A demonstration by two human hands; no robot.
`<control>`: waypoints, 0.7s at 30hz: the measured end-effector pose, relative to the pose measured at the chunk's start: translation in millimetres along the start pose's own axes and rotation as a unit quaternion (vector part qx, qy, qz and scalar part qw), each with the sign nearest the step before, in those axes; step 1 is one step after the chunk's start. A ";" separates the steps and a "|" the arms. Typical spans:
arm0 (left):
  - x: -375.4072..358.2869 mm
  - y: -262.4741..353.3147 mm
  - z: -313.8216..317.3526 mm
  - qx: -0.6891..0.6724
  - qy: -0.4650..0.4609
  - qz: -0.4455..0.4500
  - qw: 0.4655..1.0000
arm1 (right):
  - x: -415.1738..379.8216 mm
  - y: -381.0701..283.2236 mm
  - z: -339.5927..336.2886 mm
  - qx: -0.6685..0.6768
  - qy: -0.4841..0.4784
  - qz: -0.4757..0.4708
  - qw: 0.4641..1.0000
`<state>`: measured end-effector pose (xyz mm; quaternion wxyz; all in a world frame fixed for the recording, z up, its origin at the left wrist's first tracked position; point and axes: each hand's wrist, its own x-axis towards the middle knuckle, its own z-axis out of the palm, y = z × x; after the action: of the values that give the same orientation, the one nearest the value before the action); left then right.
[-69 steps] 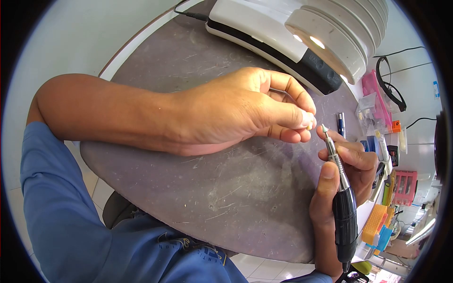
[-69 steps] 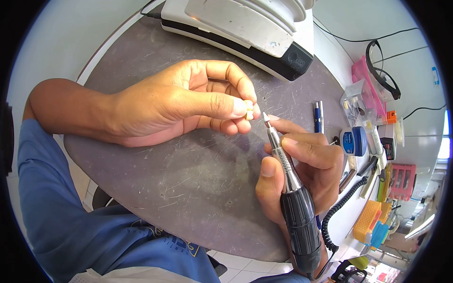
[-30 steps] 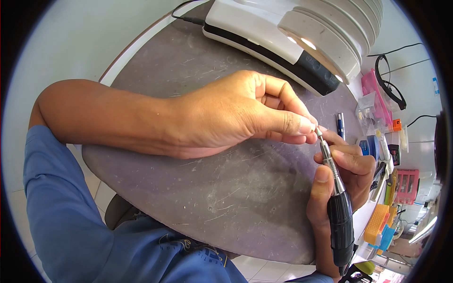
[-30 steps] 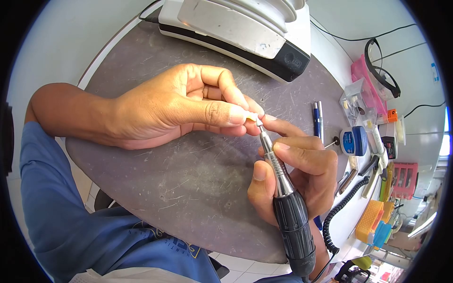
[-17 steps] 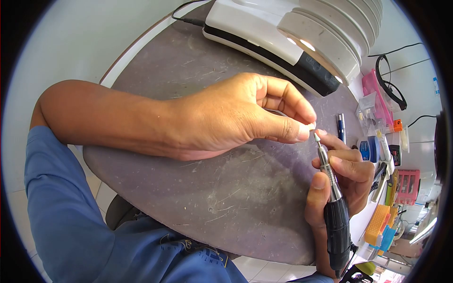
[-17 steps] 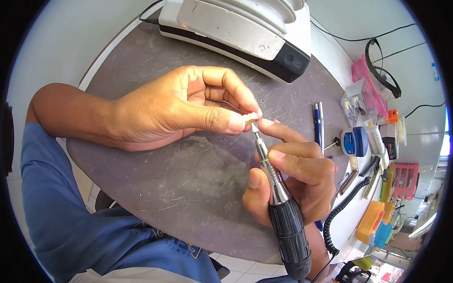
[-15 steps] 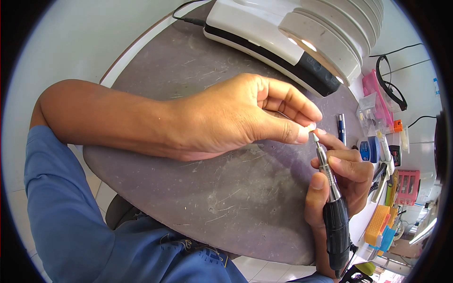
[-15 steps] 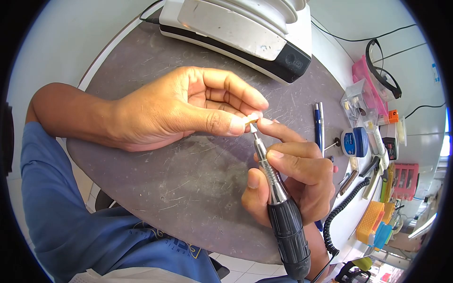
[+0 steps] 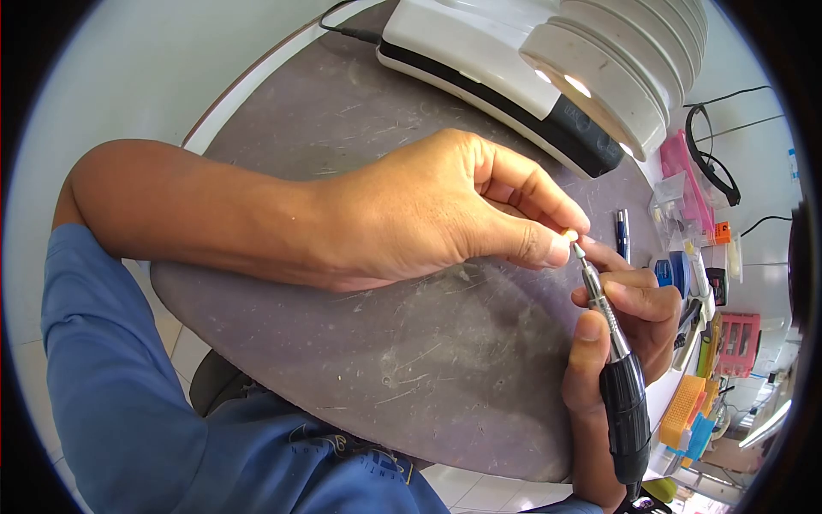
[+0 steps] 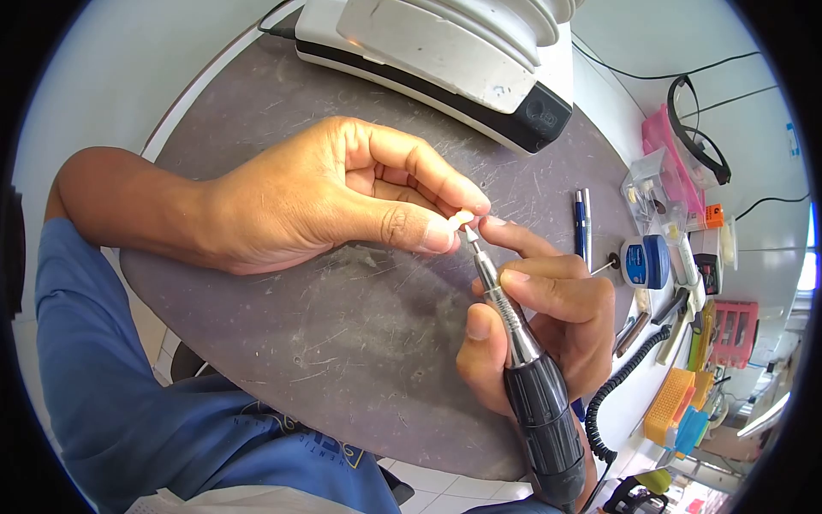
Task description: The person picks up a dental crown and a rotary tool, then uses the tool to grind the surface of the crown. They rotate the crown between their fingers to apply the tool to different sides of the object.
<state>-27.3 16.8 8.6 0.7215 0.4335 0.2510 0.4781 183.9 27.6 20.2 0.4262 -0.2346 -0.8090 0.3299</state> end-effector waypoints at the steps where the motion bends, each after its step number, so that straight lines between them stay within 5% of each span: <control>1: 0.2 0.0 0.2 0.004 0.001 -0.001 1.000 | -0.1 0.0 -0.4 0.000 0.000 0.000 1.000; 21: 0.6 -1.2 -3.5 -0.023 -0.020 -0.019 0.999 | 0.5 -0.9 -1.5 -0.021 -0.011 0.031 0.999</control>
<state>-29.2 18.5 5.8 0.7453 0.4214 0.2336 0.4609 184.8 27.7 21.7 0.4023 -0.2644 -0.8126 0.3285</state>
